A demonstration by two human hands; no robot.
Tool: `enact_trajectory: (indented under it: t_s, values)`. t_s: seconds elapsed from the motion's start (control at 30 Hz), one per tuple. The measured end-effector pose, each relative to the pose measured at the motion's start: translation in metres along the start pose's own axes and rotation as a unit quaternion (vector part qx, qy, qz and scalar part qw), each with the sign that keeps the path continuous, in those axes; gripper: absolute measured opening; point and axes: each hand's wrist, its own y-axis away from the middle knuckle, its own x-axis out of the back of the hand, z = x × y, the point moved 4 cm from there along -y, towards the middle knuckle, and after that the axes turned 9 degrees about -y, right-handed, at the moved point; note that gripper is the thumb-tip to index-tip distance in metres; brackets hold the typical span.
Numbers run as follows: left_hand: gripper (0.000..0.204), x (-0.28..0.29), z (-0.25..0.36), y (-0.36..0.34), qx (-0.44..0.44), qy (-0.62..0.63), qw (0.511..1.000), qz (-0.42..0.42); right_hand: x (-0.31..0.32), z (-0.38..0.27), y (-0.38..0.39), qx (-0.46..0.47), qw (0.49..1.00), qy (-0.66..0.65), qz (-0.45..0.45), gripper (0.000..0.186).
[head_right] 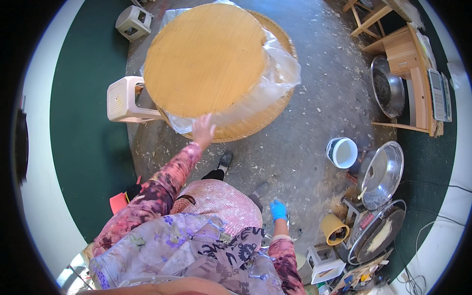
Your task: The person scrapes a large metal pan with a blue plastic scraper, then covers a large mass of dough in a woven tray with a plastic sheet. They later return to scrape the pan again.
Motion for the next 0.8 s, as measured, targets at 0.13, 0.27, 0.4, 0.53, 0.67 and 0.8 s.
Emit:
enact_trajectory:
  t_s: [0.13, 0.27, 0.4, 0.53, 0.67, 0.8]
  values:
    - [0.070, 0.044, -0.036, -0.073, 0.017, -0.087, 0.992, 0.095, -0.040, 0.001, 0.036, -0.046, 0.995, -0.049, -0.077, 0.047]
    - [0.066, 0.061, -0.054, -0.133, 0.000, -0.216, 0.975, 0.060, -0.073, -0.040, 0.068, -0.076, 0.992, -0.075, -0.071, 0.049]
    - [0.052, 0.067, -0.064, -0.158, -0.053, -0.216, 0.967, 0.126, -0.083, -0.086, 0.086, 0.003, 0.996, -0.073, -0.047, 0.052]
    - [0.048, 0.075, -0.061, -0.166, -0.116, -0.142, 0.975, 0.122, -0.078, -0.104, 0.100, 0.020, 0.996, -0.084, -0.021, 0.051]
    - [0.057, 0.080, -0.044, -0.147, -0.188, -0.132, 0.965, 0.126, -0.066, -0.094, 0.120, -0.021, 0.988, -0.149, 0.026, 0.049]
    - [0.045, 0.054, -0.052, -0.069, -0.287, 0.092, 0.953, 0.026, -0.068, -0.069, 0.151, -0.034, 0.985, -0.157, 0.058, 0.046]
